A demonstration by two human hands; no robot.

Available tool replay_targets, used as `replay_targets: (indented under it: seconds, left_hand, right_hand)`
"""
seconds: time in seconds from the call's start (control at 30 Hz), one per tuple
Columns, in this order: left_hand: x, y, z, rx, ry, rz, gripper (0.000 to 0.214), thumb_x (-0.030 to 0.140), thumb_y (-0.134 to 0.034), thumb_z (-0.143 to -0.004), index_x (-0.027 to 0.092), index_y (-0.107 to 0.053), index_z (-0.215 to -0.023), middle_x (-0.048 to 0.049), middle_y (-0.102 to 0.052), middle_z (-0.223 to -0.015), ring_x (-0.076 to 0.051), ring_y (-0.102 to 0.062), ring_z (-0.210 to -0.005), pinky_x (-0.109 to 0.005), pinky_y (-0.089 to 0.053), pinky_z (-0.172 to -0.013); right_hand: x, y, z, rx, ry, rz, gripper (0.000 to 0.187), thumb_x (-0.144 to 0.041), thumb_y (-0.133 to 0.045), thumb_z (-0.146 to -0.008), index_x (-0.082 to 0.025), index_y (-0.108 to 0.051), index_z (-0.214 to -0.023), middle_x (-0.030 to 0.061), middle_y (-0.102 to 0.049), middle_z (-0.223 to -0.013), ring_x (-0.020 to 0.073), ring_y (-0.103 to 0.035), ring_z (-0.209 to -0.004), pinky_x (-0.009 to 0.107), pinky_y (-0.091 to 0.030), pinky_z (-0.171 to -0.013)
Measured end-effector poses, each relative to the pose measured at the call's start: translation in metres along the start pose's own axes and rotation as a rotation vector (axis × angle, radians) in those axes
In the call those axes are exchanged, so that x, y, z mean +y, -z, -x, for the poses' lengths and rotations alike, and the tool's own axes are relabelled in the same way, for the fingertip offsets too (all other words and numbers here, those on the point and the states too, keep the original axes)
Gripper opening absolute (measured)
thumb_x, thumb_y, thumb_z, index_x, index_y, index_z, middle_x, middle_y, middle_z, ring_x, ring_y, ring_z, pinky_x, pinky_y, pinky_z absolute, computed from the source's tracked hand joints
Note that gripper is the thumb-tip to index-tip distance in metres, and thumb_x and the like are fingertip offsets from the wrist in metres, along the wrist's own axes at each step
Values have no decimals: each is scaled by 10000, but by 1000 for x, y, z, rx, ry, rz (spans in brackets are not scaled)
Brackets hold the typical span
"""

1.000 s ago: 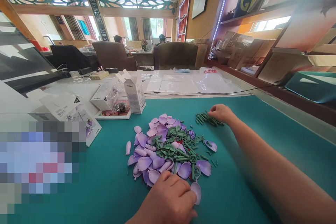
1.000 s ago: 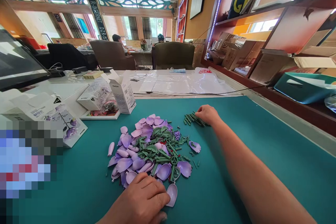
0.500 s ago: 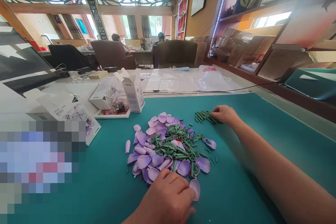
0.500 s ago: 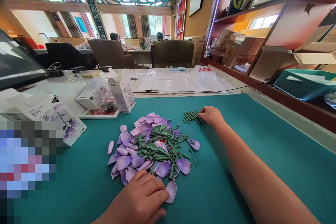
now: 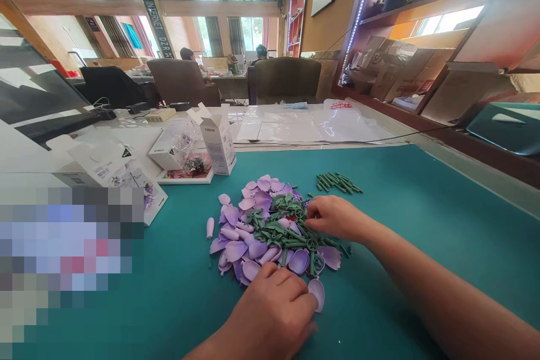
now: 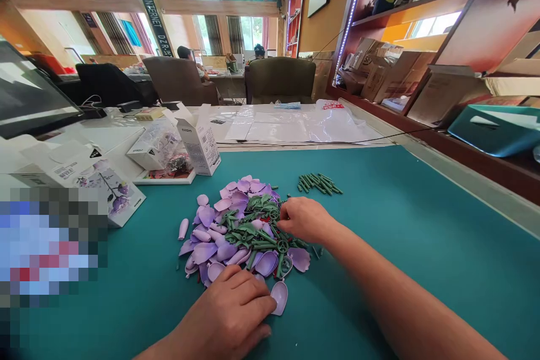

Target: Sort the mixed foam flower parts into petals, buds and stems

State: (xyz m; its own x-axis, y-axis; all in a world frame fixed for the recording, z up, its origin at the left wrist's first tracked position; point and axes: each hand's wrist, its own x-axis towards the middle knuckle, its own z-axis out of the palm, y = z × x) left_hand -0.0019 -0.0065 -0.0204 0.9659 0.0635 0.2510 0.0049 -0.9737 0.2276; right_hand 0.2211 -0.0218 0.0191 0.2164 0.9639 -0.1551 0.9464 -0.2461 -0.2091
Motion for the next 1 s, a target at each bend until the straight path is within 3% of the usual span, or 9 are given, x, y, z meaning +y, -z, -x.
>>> replay_targets:
  seconds: [0.33, 0.47, 0.6, 0.7, 0.87, 1.0]
  left_hand:
    - [-3, -5, 2, 31, -27, -40, 131, 322, -524, -882, 199, -560, -902, -23, -615, -842, -161, -536, -813, -294, -394, -801]
    - [-7, -14, 2, 64, -44, -75, 134, 326, -519, -880, 198, -560, -884, -21, -601, -823, -155, -523, -777, -295, -390, -792]
    - [-9, -20, 1, 109, -68, -100, 138, 308, -491, -891, 194, -564, -865, -13, -581, -780, -140, -507, -733, -281, -386, -769]
    - [-11, -22, 2, 135, -64, -102, 145, 295, -477, -897, 190, -569, -855, -13, -576, -771, -136, -500, -724, -272, -383, -763]
    - [-13, -24, 2, 119, -73, -95, 137, 292, -484, -892, 194, -574, -862, -14, -579, -781, -138, -500, -731, -277, -386, -779]
    - [-10, -19, 2, 68, -49, -88, 123, 297, -501, -889, 197, -570, -870, -14, -590, -798, -142, -519, -756, -285, -393, -786]
  right_hand:
    - [-8, -3, 4, 52, -21, 57, 129, -222, -520, -697, -196, -646, -684, 31, -671, -811, 145, -553, -692, 251, -257, -519]
    - [24, 10, -9, 162, -102, -66, 149, -241, -517, -702, -209, -661, -721, 13, -679, -793, 131, -565, -696, 230, -318, -561]
    - [73, 28, -27, 242, -397, 12, 183, -281, -499, -719, -208, -664, -754, 29, -681, -790, 154, -577, -708, 239, -308, -520]
    - [99, 33, -34, 243, -481, 51, 178, -276, -509, -711, -193, -661, -751, 63, -679, -814, 180, -584, -733, 250, -300, -505]
    - [117, 29, -38, 185, -520, 65, 139, -259, -538, -700, -190, -657, -718, 72, -674, -788, 189, -586, -703, 257, -306, -496]
    - [109, 26, -34, 184, -483, 76, 175, -300, -525, -751, -189, -659, -770, 77, -669, -856, 201, -588, -786, 260, -318, -515]
